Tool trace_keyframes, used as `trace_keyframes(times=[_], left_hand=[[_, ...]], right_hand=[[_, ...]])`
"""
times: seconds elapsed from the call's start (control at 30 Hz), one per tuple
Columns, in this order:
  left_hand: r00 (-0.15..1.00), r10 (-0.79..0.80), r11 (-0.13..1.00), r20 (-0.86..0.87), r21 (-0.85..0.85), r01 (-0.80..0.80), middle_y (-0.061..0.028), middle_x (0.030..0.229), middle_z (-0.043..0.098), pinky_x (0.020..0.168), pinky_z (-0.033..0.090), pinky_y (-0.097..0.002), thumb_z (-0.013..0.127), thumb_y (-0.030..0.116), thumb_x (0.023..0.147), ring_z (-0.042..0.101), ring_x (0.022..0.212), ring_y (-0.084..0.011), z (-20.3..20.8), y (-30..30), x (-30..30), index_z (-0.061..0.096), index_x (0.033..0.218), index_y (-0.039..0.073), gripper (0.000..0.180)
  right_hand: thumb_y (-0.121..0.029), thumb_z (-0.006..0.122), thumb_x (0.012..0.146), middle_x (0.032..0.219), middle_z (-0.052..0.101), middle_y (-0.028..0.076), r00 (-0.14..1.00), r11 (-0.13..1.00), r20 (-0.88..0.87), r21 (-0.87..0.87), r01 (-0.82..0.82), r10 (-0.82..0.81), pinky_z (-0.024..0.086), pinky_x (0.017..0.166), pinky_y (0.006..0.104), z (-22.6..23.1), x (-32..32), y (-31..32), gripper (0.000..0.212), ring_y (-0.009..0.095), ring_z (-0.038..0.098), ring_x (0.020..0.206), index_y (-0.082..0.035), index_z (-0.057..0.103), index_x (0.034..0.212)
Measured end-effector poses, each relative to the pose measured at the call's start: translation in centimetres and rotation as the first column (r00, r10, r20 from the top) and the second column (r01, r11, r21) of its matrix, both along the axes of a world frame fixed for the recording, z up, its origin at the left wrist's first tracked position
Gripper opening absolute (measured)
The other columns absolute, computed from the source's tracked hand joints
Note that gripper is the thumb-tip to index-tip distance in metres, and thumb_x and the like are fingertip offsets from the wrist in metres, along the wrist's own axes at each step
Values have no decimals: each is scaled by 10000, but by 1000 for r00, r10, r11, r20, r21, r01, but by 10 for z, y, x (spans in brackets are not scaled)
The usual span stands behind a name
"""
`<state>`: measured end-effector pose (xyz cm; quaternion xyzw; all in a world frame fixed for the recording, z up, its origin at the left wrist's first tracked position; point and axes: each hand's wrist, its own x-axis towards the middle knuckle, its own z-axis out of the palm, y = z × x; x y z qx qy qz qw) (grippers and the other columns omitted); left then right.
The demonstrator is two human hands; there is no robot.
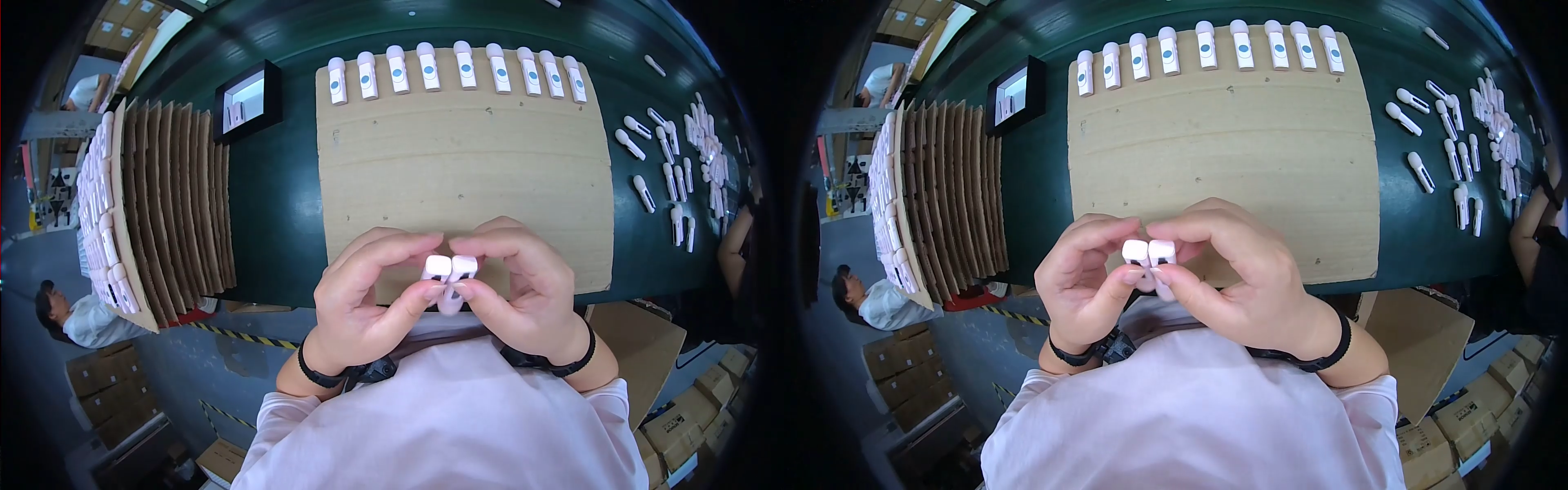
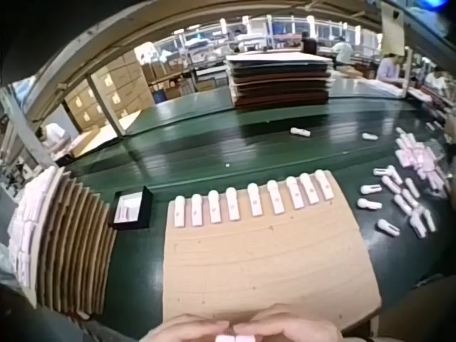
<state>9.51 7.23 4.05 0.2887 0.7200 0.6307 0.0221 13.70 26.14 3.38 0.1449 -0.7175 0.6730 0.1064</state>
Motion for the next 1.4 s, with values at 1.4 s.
trace_keyframes(times=[1.4], left_hand=[[742,-166,836,-649,-493,-244,-67,1021,639,767,503,-354,731,73,708,622,901,-252,-28,-60,-116,620,822,57,160]], right_hand=[[-113,685,791,1023,602,93,853,326,-173,946,4,492,516,756,367,9,-136,-24,160,257,616,894,-54,642,934]])
